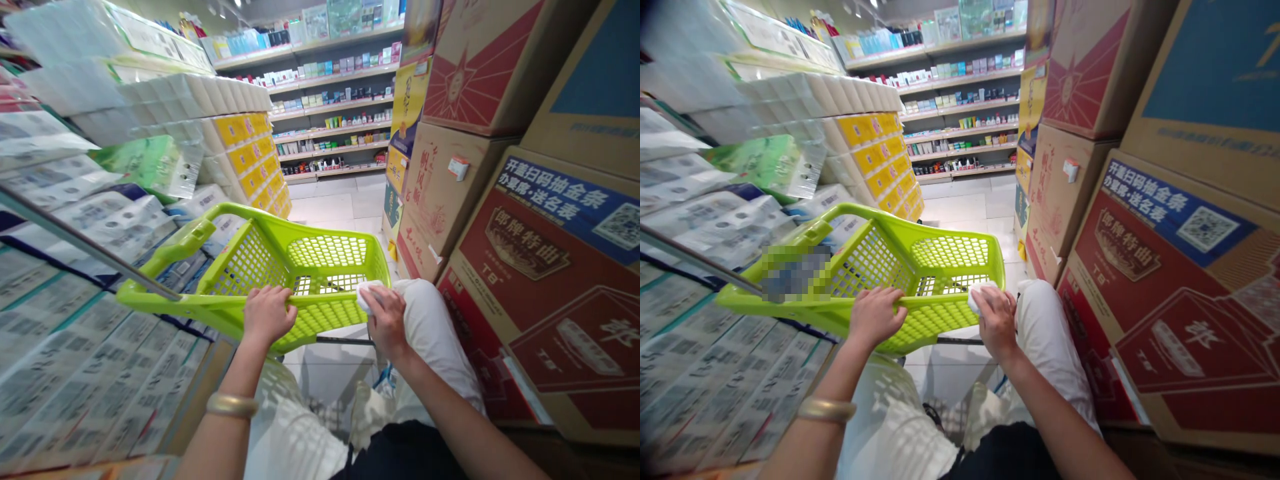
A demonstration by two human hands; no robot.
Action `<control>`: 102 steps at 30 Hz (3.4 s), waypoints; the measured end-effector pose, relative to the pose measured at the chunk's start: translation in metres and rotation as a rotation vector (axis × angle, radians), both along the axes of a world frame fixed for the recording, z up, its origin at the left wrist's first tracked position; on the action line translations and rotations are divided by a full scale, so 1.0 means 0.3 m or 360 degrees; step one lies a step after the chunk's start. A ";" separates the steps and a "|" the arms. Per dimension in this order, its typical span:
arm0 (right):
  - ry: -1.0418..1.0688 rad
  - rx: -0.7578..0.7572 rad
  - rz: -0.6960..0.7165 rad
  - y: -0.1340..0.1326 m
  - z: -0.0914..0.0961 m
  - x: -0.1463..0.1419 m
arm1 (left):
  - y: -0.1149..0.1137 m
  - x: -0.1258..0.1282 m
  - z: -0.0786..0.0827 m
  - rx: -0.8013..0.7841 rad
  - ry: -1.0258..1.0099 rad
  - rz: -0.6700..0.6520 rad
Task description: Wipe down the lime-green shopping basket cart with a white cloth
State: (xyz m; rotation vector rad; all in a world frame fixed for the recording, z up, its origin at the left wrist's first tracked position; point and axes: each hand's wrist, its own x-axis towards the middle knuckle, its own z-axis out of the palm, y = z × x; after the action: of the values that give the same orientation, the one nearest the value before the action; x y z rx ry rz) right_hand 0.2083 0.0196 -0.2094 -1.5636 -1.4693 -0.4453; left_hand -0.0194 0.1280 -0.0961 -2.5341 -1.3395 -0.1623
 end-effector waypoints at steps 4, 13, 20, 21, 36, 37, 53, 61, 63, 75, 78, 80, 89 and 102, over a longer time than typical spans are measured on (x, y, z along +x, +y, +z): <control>0.0056 0.0124 0.0040 -0.046 -0.059 0.034 | -0.002 -0.003 0.000 -0.0005 -0.0013 -0.0046; -0.0061 -0.0063 0.0314 0.101 0.026 -0.248 | -0.012 0.009 0.006 -0.0036 0.0007 -0.0097; -0.0115 -0.0008 0.0364 0.082 0.017 -0.192 | -0.005 0.001 -0.005 0.0009 0.0004 -0.0094; -0.0092 -0.0011 0.0316 0.062 0.003 -0.149 | -0.004 0.000 -0.006 0.0013 -0.0004 -0.0094; 0.0001 -0.0085 0.0346 0.108 0.057 -0.242 | -0.001 0.008 -0.001 -0.0001 -0.0066 -0.0102; -0.0002 -0.0075 0.0356 0.105 0.057 -0.235 | 0.000 0.004 -0.002 0.0000 -0.0065 -0.0105; 0.0404 0.0180 -0.0152 -0.048 -0.043 0.119 | 0.007 -0.008 -0.014 0.0050 -0.0071 -0.0117; 0.0072 -0.0057 0.0355 0.082 0.093 -0.148 | -0.005 -0.022 -0.014 0.0079 0.0013 -0.0118; -0.0034 -0.0155 0.0454 0.109 0.120 -0.223 | -0.008 -0.023 -0.012 0.0081 0.0019 -0.0121; -0.0025 -0.0135 0.0322 -0.057 0.043 0.059 | 0.017 -0.070 -0.024 0.0134 -0.0082 -0.0206; -0.0009 -0.0075 0.0281 -0.077 0.013 0.110 | 0.029 -0.072 -0.026 0.0128 -0.0088 -0.0239; 0.0022 -0.0049 0.0268 -0.078 0.006 0.113 | 0.038 -0.076 -0.024 0.0119 -0.0086 -0.0257; 0.0147 -0.0101 0.0391 -0.117 0.023 -0.028 | 0.103 -0.106 0.010 0.0051 -0.0170 -0.0022; 0.0218 -0.0187 0.0494 -0.026 0.027 0.079 | -0.215 0.154 -0.144 -0.0236 -0.0526 -0.0196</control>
State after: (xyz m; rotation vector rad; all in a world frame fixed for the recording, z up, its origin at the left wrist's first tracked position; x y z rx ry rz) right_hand 0.2322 0.0117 -0.2014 -1.3930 -1.6192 -0.0709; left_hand 0.0269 0.0635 -0.1391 -2.8093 -1.3498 -0.5472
